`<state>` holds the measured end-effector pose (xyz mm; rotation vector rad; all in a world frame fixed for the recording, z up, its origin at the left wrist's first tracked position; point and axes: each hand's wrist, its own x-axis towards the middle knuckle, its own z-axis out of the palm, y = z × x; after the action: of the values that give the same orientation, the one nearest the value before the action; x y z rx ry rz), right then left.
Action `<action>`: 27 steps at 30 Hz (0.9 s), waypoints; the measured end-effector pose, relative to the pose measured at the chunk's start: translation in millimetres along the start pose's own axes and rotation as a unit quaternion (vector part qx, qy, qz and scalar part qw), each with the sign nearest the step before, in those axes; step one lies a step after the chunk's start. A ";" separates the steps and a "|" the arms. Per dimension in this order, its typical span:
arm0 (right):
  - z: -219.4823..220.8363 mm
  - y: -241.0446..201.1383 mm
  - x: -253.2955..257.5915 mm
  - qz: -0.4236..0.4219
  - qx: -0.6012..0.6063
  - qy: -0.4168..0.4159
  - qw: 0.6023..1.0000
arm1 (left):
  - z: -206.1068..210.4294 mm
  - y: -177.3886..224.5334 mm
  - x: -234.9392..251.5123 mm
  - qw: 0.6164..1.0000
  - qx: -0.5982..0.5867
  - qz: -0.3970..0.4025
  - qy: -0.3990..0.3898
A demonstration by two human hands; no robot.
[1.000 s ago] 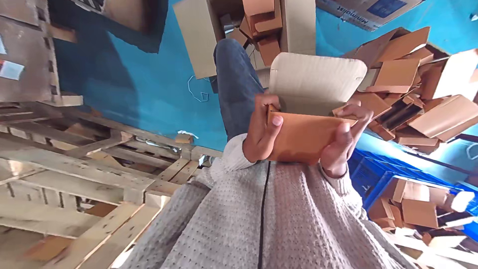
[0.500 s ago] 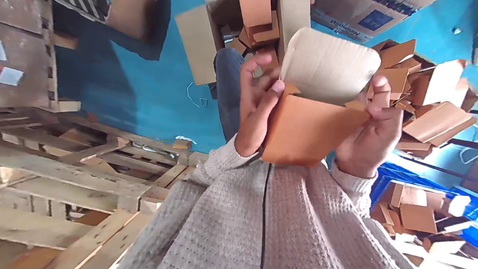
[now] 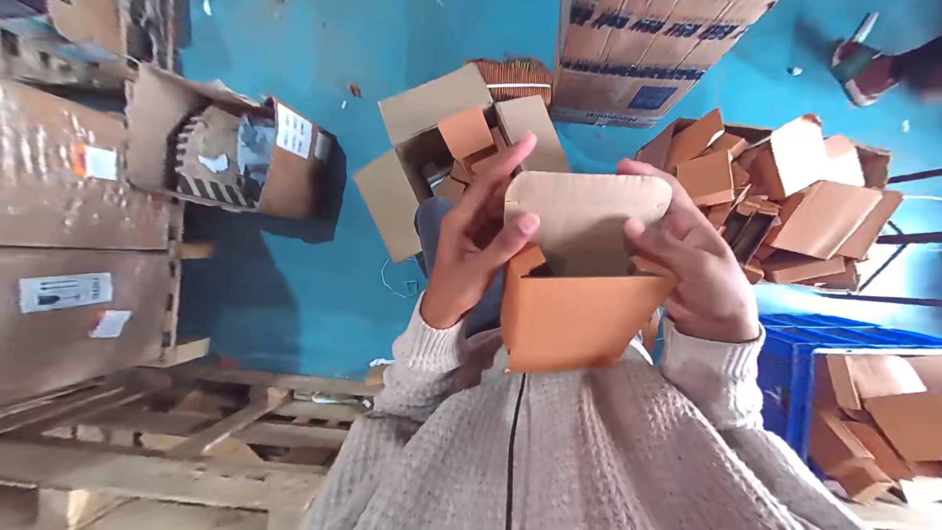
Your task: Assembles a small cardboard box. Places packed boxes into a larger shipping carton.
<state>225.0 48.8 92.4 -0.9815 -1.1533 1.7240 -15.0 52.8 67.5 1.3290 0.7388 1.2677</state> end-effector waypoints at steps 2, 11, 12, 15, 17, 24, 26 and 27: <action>-1.6 1.5 -4.4 -0.020 -0.006 0.010 1.000 | 8.0 -1.0 0.9 0.998 0.053 0.044 0.005; -5.4 12.2 -7.5 -0.095 0.008 0.063 0.993 | 55.8 -22.8 -10.1 0.984 0.005 0.039 0.172; -8.8 16.4 -7.9 -0.100 -0.001 0.055 0.993 | 58.6 -26.3 -14.0 0.984 -0.009 0.042 0.175; -15.7 32.3 -7.7 -0.122 -0.027 0.036 0.992 | 61.9 -40.9 -26.5 0.984 -0.042 0.056 0.165; -17.2 42.8 -5.3 -0.137 0.000 0.014 0.990 | 60.3 -44.2 -30.8 0.988 -0.014 0.061 0.142; -17.5 67.8 -16.4 -0.161 0.055 -0.006 0.985 | 59.8 -52.7 -38.7 0.991 -0.010 0.070 0.114; -19.7 72.7 -19.8 -0.175 0.039 0.004 0.984 | 60.1 -56.0 -41.4 0.991 -0.012 0.081 0.110; -21.2 75.4 -20.4 -0.183 0.040 0.008 0.982 | 59.9 -57.5 -42.2 0.990 -0.013 0.084 0.110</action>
<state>236.1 18.3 18.3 -0.6838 -1.1617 1.4515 45.4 8.0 12.5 1.2630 0.7725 1.5718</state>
